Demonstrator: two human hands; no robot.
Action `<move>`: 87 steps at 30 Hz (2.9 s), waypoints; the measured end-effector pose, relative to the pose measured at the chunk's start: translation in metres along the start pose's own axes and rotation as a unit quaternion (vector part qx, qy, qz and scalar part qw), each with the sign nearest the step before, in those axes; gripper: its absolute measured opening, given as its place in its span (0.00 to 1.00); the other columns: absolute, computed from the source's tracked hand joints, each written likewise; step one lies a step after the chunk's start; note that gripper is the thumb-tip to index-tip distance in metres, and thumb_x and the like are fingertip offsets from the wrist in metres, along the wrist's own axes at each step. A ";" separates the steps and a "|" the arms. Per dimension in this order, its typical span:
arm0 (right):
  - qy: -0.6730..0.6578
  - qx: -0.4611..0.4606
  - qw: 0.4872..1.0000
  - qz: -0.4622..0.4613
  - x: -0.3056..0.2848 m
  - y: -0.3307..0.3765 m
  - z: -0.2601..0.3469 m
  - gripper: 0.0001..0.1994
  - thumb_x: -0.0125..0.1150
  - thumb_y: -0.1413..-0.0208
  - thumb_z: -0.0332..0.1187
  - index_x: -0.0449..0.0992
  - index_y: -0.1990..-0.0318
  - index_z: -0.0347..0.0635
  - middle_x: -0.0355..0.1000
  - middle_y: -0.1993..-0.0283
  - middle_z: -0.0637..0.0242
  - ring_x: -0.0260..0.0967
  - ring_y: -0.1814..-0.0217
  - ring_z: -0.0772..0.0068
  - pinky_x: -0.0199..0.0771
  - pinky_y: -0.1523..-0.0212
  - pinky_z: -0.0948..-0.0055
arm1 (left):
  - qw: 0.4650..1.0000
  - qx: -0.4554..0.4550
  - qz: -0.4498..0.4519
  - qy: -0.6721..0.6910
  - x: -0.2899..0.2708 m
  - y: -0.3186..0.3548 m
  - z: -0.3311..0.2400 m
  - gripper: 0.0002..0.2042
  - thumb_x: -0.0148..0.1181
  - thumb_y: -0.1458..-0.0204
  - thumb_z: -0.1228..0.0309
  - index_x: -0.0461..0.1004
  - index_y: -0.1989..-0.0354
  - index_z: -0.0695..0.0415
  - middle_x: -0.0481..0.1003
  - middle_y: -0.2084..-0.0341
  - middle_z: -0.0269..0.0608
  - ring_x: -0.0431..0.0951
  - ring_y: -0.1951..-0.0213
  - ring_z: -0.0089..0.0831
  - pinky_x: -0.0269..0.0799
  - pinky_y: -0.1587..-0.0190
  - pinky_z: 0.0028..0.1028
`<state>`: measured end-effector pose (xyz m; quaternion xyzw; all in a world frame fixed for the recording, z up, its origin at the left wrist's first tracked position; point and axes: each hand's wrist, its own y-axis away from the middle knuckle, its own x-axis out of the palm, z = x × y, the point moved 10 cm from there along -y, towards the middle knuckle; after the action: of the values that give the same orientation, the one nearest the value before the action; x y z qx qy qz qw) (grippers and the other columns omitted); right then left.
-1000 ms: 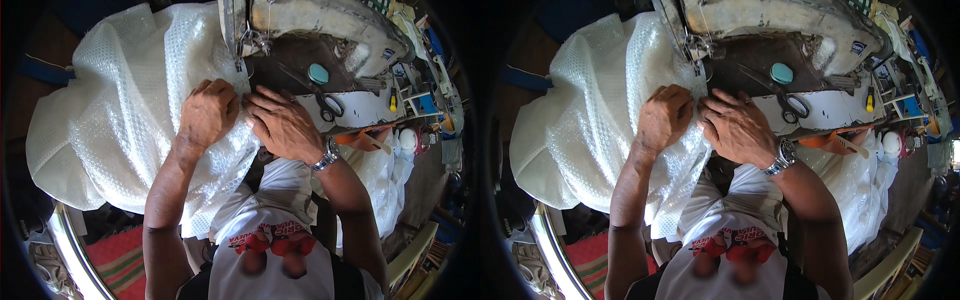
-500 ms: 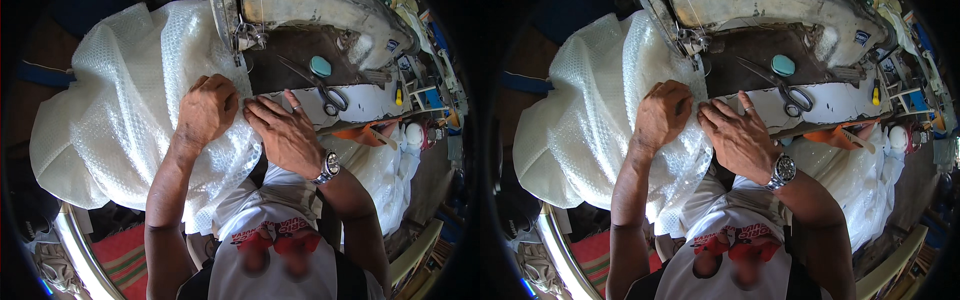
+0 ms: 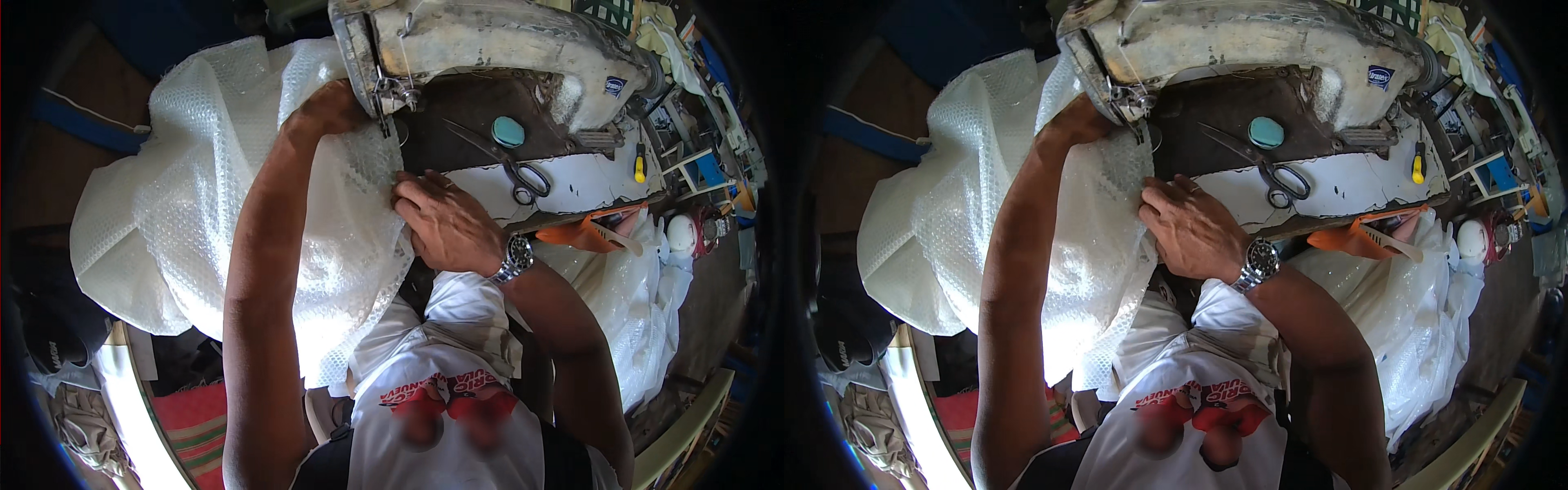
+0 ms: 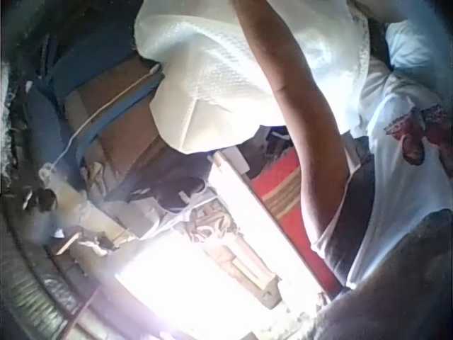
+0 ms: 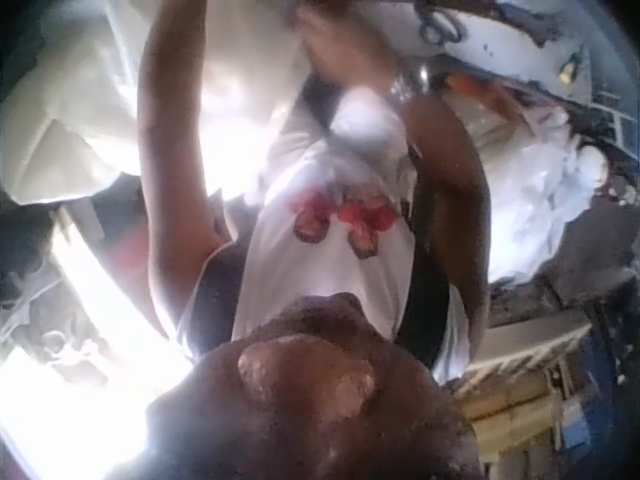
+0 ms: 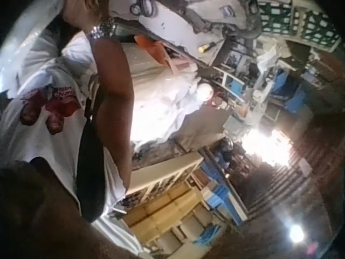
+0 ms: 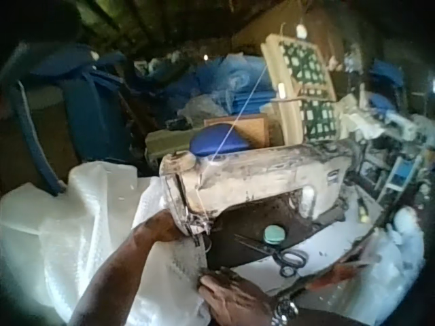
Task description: The recorder is using an industrial sewing machine to join or hem sheets of bubble wrap material.
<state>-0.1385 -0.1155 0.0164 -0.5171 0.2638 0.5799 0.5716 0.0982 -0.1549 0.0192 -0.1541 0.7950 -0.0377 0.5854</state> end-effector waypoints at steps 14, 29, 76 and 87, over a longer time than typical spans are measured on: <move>0.046 0.018 0.998 0.036 0.000 -0.003 -0.006 0.22 0.59 0.41 0.32 0.74 0.40 0.35 0.69 0.33 0.55 0.63 0.24 0.55 0.58 0.23 0.46 | 0.985 -0.112 -0.089 -0.093 -0.008 0.033 -0.010 0.16 0.66 0.44 0.64 0.82 0.47 0.49 0.81 0.48 0.48 0.82 0.47 0.53 0.79 0.46 0.44; 0.077 0.067 0.995 -0.001 -0.001 -0.018 -0.038 0.24 0.60 0.41 0.33 0.76 0.36 0.43 0.69 0.29 0.64 0.60 0.22 0.58 0.48 0.20 0.41 | 0.970 -0.092 -0.086 -0.207 -0.011 0.017 0.012 0.17 0.60 0.40 0.68 0.79 0.43 0.54 0.80 0.45 0.52 0.83 0.48 0.53 0.80 0.45 0.45; -0.435 0.101 0.875 0.185 0.205 0.106 0.056 0.23 0.65 0.33 0.43 0.73 0.43 0.30 0.82 0.60 0.49 0.83 0.58 0.55 0.80 0.57 0.62 | 0.662 -0.258 -0.702 0.046 -0.370 0.597 -0.056 0.27 0.63 0.33 0.59 0.70 0.30 0.61 0.73 0.37 0.56 0.75 0.37 0.50 0.73 0.33 0.49; -0.336 0.074 0.903 0.256 0.228 0.120 0.087 0.12 0.60 0.35 0.40 0.78 0.59 0.38 0.78 0.68 0.57 0.76 0.68 0.62 0.75 0.60 0.61 | 0.666 -0.682 0.073 0.292 -0.025 0.585 -0.176 0.12 0.59 0.33 0.67 0.81 0.51 0.63 0.85 0.67 0.43 0.84 0.70 0.31 0.79 0.67 0.31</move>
<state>-0.2336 0.0269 -0.1947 -0.1625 0.2222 0.8243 0.4948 -0.1788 0.3870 -0.0438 -0.4327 0.7378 0.5152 0.0553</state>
